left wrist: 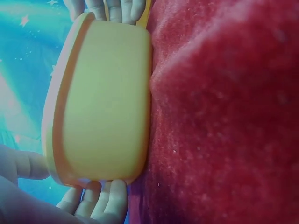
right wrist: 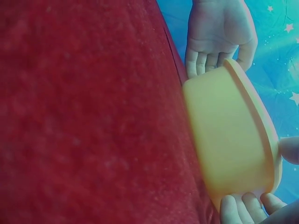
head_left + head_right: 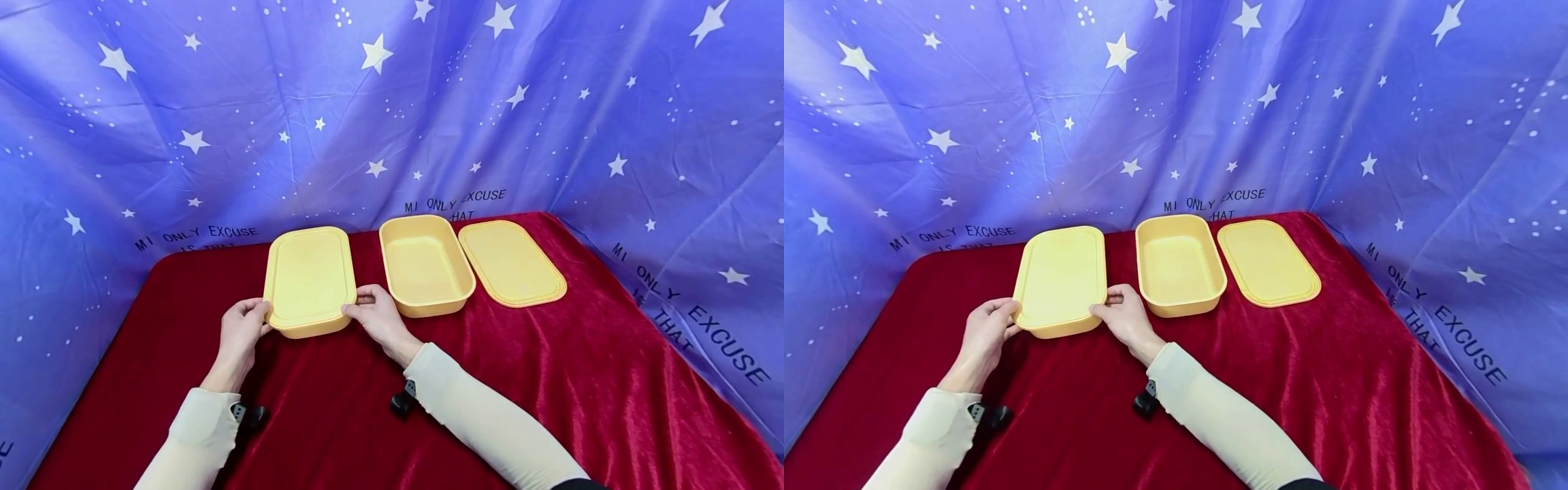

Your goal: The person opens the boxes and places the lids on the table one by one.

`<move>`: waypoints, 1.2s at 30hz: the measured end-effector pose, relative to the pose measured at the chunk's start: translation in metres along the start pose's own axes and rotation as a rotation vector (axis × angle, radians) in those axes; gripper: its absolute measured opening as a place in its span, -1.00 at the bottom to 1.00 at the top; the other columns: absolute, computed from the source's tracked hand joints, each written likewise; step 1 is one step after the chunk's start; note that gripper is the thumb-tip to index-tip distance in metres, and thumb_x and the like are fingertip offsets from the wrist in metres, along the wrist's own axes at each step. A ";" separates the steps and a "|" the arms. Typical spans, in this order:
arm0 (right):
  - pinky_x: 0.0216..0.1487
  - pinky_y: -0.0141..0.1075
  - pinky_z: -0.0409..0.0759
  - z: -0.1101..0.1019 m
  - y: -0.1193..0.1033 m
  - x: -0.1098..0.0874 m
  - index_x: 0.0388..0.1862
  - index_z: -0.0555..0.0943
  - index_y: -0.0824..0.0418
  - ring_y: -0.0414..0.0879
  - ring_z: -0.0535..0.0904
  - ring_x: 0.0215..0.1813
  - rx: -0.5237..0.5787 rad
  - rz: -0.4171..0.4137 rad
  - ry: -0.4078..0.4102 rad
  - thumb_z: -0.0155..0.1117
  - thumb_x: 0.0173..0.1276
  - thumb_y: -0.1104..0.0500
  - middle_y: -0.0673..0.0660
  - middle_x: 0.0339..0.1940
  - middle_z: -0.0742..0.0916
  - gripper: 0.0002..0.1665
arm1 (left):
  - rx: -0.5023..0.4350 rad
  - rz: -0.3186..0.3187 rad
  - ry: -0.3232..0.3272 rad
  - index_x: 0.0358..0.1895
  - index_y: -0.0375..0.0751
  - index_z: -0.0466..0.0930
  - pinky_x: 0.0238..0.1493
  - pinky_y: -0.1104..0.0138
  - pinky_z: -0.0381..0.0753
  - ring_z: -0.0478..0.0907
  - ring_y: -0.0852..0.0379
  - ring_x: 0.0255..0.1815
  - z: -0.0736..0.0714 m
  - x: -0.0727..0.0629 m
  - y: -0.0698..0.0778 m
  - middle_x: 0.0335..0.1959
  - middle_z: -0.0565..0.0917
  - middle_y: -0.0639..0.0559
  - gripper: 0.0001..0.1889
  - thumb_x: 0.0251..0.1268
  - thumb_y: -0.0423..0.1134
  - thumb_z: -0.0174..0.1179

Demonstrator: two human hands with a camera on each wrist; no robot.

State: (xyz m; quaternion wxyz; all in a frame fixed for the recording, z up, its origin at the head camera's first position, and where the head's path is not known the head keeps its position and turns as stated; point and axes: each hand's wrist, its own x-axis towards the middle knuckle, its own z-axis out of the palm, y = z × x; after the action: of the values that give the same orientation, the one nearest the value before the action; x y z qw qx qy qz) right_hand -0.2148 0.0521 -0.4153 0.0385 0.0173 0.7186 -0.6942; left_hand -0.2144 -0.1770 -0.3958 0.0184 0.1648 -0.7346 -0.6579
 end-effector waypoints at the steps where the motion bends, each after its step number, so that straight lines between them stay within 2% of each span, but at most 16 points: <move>1: -0.10 -0.31 0.54 0.000 0.000 0.000 0.03 0.46 0.31 -0.06 0.55 -0.10 -0.003 -0.002 0.002 0.39 0.13 0.23 0.18 -0.11 0.59 -0.51 | 0.004 0.003 0.000 0.11 -0.47 0.38 -0.25 0.50 0.60 0.52 0.32 -0.30 0.000 0.000 0.001 -0.05 0.44 -0.18 -0.62 0.33 -0.28 0.01; 9: -0.05 -0.27 0.54 0.000 -0.003 0.005 0.06 0.44 0.31 -0.04 0.53 -0.07 -0.023 0.009 0.005 0.39 0.16 0.21 0.19 -0.09 0.57 -0.49 | 0.052 0.004 0.042 0.10 -0.43 0.42 -0.35 0.51 0.54 0.47 0.32 -0.35 0.002 0.002 0.002 -0.12 0.47 -0.12 -0.62 0.32 -0.23 0.05; 22: -0.04 -0.28 0.54 0.004 -0.004 0.009 0.07 0.42 0.34 -0.02 0.54 -0.06 -0.006 0.006 0.020 0.39 0.16 0.22 0.21 -0.08 0.56 -0.46 | -0.001 -0.011 0.058 0.09 -0.43 0.43 -0.37 0.51 0.54 0.48 0.33 -0.38 0.003 0.008 0.000 -0.12 0.48 -0.12 -0.64 0.32 -0.25 0.06; 30: -0.02 -0.27 0.53 0.004 -0.005 0.010 0.09 0.43 0.31 -0.02 0.49 -0.02 -0.005 0.021 0.024 0.39 0.16 0.21 0.18 -0.07 0.57 -0.46 | -0.045 -0.009 0.050 0.09 -0.46 0.41 -0.34 0.50 0.57 0.51 0.32 -0.36 0.003 0.006 -0.001 -0.08 0.46 -0.18 -0.63 0.32 -0.28 0.07; 36: -0.01 -0.26 0.54 0.002 -0.005 0.011 0.08 0.44 0.30 -0.02 0.52 -0.02 -0.004 0.033 0.022 0.40 0.16 0.21 0.19 -0.07 0.58 -0.47 | -0.045 -0.005 0.061 0.08 -0.44 0.43 -0.34 0.51 0.56 0.50 0.32 -0.37 0.005 0.007 -0.001 -0.11 0.47 -0.14 -0.64 0.30 -0.29 0.06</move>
State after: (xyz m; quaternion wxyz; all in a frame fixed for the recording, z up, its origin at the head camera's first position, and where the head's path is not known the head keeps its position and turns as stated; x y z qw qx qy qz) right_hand -0.2261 0.0496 -0.4112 0.0422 0.0368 0.7201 -0.6916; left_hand -0.2224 -0.1743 -0.3989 0.0431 0.1862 -0.7184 -0.6688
